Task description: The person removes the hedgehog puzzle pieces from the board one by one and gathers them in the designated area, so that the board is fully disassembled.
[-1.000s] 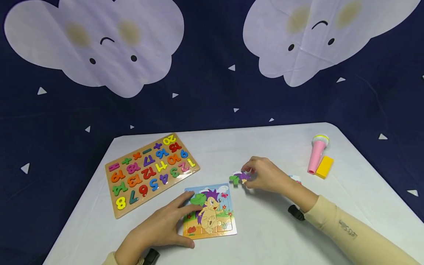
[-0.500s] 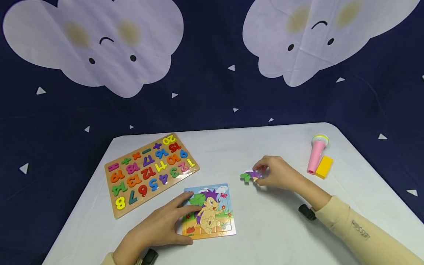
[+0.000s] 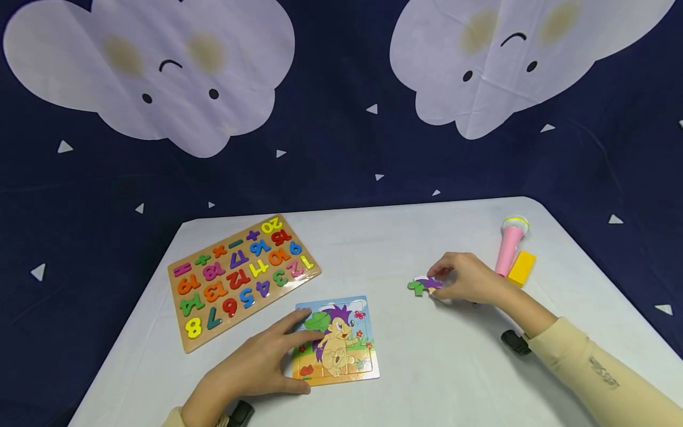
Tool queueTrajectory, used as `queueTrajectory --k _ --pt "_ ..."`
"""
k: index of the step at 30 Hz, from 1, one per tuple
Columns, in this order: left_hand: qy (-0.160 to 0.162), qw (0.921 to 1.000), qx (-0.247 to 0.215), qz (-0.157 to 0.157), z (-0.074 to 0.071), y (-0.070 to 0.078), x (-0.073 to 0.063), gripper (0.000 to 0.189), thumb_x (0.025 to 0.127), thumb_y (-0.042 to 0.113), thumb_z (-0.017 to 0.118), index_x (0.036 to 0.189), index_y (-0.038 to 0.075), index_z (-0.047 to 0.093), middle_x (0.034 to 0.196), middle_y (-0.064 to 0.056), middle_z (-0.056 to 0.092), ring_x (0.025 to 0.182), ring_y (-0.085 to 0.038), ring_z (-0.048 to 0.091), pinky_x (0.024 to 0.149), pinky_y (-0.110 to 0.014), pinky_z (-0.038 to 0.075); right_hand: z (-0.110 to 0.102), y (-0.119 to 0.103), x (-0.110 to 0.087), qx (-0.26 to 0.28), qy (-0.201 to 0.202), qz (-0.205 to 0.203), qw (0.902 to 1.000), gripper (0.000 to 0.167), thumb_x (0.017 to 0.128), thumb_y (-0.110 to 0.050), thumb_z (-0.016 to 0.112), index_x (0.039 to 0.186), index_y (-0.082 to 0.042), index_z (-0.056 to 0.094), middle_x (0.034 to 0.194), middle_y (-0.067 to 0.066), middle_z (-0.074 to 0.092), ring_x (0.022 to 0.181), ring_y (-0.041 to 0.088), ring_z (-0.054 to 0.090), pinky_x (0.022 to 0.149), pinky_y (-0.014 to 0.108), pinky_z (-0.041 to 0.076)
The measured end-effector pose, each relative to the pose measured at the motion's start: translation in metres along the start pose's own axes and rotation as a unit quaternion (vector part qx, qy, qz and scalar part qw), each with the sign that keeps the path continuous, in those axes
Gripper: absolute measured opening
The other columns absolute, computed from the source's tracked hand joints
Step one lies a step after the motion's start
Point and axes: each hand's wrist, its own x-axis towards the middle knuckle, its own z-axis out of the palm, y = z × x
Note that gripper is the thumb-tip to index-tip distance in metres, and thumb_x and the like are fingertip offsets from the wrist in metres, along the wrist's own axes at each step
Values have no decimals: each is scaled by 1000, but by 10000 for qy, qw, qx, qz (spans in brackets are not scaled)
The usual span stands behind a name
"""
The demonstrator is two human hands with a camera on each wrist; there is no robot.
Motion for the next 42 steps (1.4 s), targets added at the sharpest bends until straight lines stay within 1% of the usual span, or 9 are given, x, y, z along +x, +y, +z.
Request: queueTrajectory --k 6,13,21,30,36,40,42 --pt "5 10000 6 7 0 -1 1 83 74 64 92 148 41 63 174 -7 36 157 -41 41 116 -66 49 -2 7 -8 -77 -84 60 9999 33 77 -24 95 106 -13 82 98 -5 76 94 13 68 90 36 60" --pt "5 10000 -42 46 0 -2 0 84 74 64 93 148 40 63 174 -8 36 157 -42 42 115 -67 50 -3 9 -12 -145 -124 3 9998 33 77 -24 95 106 -12 83 97 -6 74 93 13 66 87 34 59" --pt "21 9999 -87 108 0 -1 -1 85 73 65 92 148 40 63 174 -9 36 156 -43 42 115 -67 50 -2 9 -11 -199 -172 -28 9997 32 77 -20 95 105 -11 83 98 -6 74 92 13 65 85 33 58" --pt "54 9999 -1 85 0 -1 0 84 73 65 92 148 41 63 175 -8 35 157 -43 41 115 -68 49 -5 8 -9 -303 -236 -10 9993 34 77 -21 96 107 -11 85 98 -5 75 91 12 65 81 29 55" --pt "68 9999 30 149 -1 1 -1 85 73 64 93 149 38 64 174 -9 36 158 -43 40 116 -68 48 -7 5 -9 -319 -309 7 9990 35 76 -22 97 107 -10 85 98 -4 75 91 12 66 80 27 54" --pt "92 9997 68 222 -2 0 -1 85 72 64 93 148 37 65 174 -10 37 158 -43 40 116 -66 48 -7 3 -7 -317 -378 -9 9988 36 76 -22 97 107 -9 84 99 -2 75 90 13 66 80 28 55" --pt "102 9997 47 233 -2 0 -2 84 73 64 93 147 36 66 174 -10 37 157 -43 41 117 -66 48 -7 2 -7 -337 -401 -11 9986 40 76 -24 97 109 -7 84 99 -1 75 90 14 66 81 30 57"
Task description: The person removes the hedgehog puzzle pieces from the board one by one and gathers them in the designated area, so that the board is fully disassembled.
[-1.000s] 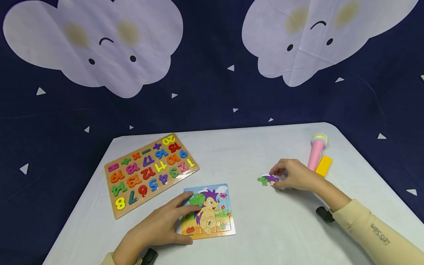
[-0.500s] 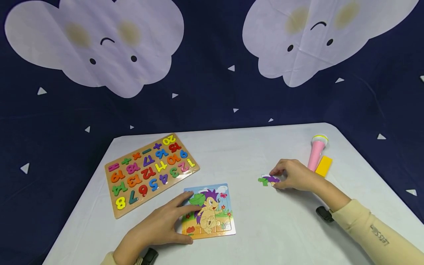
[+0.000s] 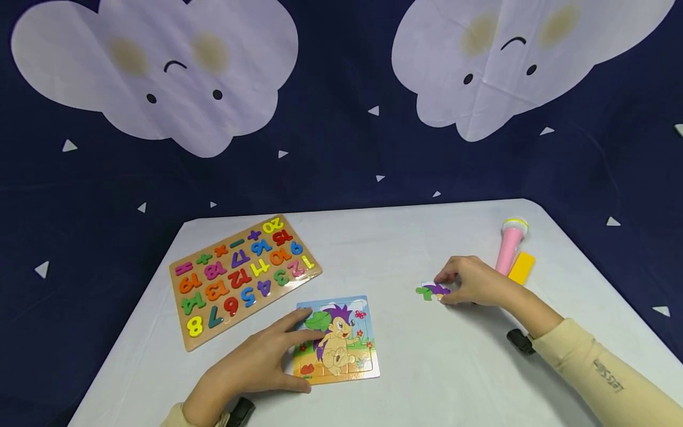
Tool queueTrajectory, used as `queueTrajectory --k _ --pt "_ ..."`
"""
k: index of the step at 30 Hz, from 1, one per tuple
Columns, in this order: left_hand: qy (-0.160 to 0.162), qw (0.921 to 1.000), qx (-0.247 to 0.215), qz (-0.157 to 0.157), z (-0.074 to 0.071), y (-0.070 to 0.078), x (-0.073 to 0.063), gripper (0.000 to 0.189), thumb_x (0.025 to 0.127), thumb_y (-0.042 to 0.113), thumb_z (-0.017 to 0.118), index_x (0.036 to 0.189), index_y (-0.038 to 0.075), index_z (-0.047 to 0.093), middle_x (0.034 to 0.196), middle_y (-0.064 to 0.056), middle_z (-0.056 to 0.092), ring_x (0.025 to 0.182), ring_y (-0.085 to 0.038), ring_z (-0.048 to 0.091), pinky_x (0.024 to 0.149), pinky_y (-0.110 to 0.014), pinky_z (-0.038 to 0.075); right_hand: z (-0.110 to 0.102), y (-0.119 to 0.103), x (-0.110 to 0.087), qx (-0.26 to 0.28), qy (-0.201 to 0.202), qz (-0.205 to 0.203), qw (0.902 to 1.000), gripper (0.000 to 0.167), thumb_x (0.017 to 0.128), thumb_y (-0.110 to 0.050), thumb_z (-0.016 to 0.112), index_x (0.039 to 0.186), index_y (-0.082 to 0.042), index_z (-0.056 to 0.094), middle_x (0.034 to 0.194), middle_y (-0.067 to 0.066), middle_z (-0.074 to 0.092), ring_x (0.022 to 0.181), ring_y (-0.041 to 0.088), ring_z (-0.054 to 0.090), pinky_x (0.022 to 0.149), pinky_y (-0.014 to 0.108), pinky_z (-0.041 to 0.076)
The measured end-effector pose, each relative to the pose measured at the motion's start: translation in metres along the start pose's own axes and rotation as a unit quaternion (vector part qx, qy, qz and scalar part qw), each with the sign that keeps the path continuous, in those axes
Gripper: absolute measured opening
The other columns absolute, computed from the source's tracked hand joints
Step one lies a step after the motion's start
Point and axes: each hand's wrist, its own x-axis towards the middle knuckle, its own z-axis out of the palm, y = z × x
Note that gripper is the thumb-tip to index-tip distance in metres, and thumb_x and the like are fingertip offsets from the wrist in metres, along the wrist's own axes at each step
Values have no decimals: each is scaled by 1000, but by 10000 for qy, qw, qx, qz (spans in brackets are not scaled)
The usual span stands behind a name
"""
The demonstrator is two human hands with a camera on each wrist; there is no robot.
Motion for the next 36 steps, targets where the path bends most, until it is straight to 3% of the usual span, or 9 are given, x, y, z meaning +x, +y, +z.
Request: queueTrajectory --k 4,8,15,23,36 --pt "33 9998 -188 -109 0 -2 0 79 79 63 89 148 36 65 174 -10 38 156 -44 43 116 -66 49 -1 -3 2 -88 -21 53 9999 53 77 -30 97 118 -1 80 100 1 76 92 15 68 86 36 60" --pt "284 9986 -257 -361 -2 -4 -2 72 86 58 86 150 34 63 172 -8 42 154 -43 46 116 -65 49 -1 -7 8 -101 26 50 9999 61 79 -33 94 124 3 76 102 4 78 95 18 71 91 43 62" --pt "745 9928 120 -928 -3 -7 -9 88 87 56 87 159 17 54 170 -10 45 155 -38 46 119 -59 49 1 -22 20 -31 149 68 9999 56 87 -31 90 127 4 74 101 6 77 94 19 69 91 45 61" --pt "647 9904 35 -1223 2 -10 -9 92 85 58 86 159 15 53 172 -12 40 158 -40 41 121 -61 46 11 -50 36 88 231 -18 9997 48 90 -26 86 127 3 75 103 9 79 95 21 72 91 45 62" --pt "613 9898 56 -1282 4 -9 -11 88 85 59 86 157 18 56 172 -10 42 162 -38 35 121 -65 44 36 -102 65 503 -45 -302 9983 44 91 -26 85 127 -4 76 106 7 80 101 19 73 93 41 62"
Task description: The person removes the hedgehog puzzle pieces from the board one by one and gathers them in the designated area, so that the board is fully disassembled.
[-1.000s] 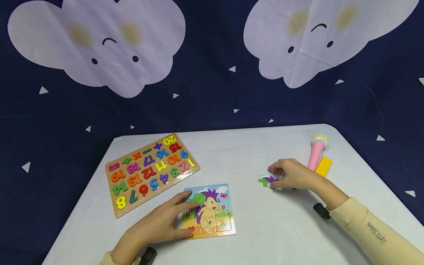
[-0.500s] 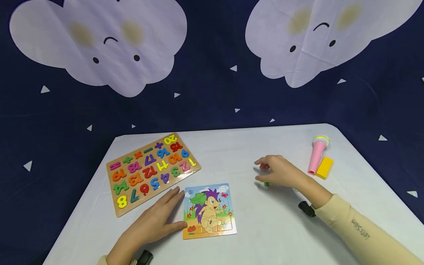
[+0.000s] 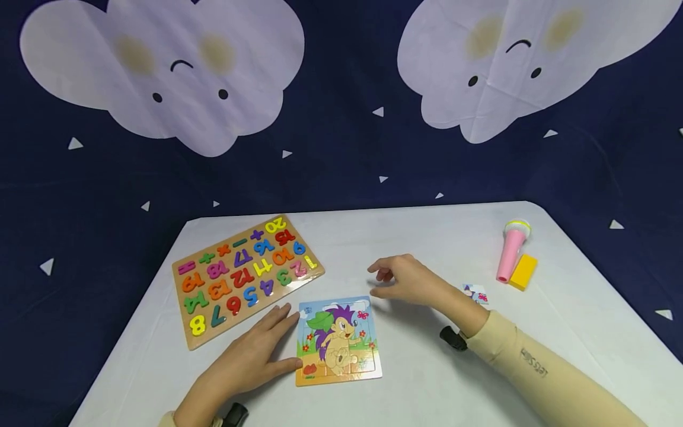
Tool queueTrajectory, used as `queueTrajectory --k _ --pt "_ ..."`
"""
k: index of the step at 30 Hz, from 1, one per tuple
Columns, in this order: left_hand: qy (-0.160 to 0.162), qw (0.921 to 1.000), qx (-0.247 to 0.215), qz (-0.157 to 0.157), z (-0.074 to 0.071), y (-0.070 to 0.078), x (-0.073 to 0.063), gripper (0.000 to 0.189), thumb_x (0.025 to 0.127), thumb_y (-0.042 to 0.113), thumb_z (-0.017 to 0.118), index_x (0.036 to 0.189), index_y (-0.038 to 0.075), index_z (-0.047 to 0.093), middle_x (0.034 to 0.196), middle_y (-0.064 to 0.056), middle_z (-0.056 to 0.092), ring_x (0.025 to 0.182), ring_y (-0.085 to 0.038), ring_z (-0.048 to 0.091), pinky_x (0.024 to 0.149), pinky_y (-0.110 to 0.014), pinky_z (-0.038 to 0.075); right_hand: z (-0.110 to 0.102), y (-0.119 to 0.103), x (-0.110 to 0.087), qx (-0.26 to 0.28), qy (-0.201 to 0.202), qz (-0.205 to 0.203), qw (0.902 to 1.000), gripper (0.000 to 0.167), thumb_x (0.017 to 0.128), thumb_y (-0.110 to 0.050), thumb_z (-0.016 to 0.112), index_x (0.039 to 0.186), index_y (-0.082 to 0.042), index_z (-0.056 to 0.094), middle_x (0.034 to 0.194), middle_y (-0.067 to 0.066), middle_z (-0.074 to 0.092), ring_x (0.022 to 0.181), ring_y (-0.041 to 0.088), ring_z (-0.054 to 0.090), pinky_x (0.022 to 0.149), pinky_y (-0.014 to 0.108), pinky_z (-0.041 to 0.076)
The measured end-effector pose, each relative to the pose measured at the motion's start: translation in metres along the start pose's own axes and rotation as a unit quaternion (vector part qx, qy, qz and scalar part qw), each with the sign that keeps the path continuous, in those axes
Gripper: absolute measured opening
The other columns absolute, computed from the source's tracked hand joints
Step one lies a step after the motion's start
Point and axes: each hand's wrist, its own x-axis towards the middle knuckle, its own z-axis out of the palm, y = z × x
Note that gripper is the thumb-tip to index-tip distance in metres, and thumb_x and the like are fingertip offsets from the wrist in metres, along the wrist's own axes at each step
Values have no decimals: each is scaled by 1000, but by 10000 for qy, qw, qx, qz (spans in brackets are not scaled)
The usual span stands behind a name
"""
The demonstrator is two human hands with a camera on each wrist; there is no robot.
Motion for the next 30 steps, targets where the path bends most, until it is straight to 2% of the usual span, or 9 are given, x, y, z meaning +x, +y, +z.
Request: queueTrajectory --k 7,19,30 --pt "-18 10000 27 -20 1 0 2 90 84 60 86 158 18 56 173 -10 41 162 -38 35 121 -65 44 19 -19 10 249 -214 -57 9994 45 89 -25 88 127 -4 76 102 3 78 96 13 68 91 34 61" --pt "-26 10000 -43 24 1 0 2 89 84 61 86 157 18 57 172 -12 42 161 -40 35 121 -66 44 45 -48 26 614 -554 -214 9963 42 90 -22 88 126 -2 77 104 7 80 94 14 71 90 34 63" --pt "-19 10000 -47 85 -1 -1 1 91 82 63 86 157 18 57 172 -12 42 160 -41 37 118 -66 46 58 -64 36 637 -727 -131 9952 39 91 -21 88 124 -3 77 97 3 77 82 8 64 79 26 58"
